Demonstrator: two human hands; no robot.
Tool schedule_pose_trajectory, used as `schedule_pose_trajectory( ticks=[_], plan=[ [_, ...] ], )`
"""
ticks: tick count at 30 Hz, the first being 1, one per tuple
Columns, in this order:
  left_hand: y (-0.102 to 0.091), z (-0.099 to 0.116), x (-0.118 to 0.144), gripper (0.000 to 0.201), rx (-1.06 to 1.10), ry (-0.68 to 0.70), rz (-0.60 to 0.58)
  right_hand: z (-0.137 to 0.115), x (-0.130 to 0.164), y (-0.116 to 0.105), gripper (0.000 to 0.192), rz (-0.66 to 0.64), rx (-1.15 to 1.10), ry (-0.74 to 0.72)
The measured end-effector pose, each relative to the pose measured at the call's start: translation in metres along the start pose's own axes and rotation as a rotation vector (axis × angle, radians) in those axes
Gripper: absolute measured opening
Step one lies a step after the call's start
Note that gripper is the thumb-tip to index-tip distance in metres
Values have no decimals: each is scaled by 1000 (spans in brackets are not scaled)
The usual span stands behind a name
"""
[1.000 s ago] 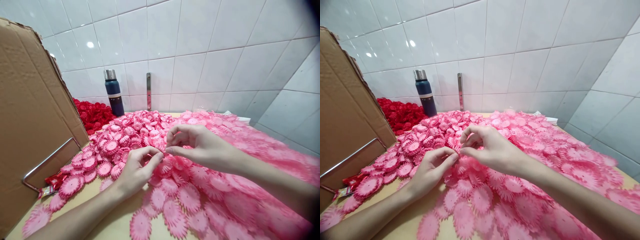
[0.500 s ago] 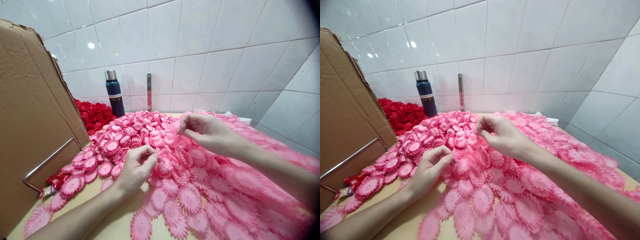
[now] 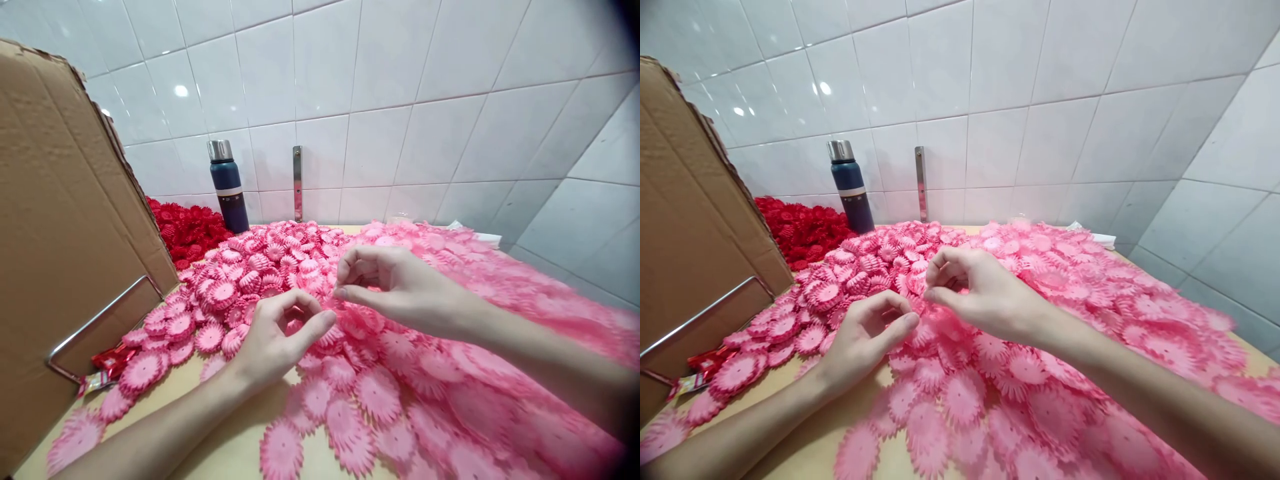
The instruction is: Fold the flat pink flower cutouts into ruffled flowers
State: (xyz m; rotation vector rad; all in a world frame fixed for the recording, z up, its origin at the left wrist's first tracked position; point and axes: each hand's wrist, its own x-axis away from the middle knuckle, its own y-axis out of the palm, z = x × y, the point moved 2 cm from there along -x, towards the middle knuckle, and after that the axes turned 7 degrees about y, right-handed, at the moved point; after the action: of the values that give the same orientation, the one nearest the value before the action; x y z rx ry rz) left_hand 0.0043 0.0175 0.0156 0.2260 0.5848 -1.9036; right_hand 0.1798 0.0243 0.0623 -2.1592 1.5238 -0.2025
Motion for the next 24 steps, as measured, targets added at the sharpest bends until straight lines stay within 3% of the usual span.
schedule_pose_trajectory(
  ticks=[6, 12, 21, 24],
  plan=[
    [1, -3, 2, 23, -8, 6, -25, -4, 5, 9, 4, -68, 28, -8],
    [-1, -1, 1, 16, 2, 21, -4, -1, 5, 5, 1, -77, 10, -24],
    [-4, 0, 1, 18, -66, 5, 36, 7, -5, -12, 4, -8, 84, -50],
    [-6, -1, 0, 17, -70, -1, 71, 8, -5, -18, 6, 70, 145, -81]
  ],
)
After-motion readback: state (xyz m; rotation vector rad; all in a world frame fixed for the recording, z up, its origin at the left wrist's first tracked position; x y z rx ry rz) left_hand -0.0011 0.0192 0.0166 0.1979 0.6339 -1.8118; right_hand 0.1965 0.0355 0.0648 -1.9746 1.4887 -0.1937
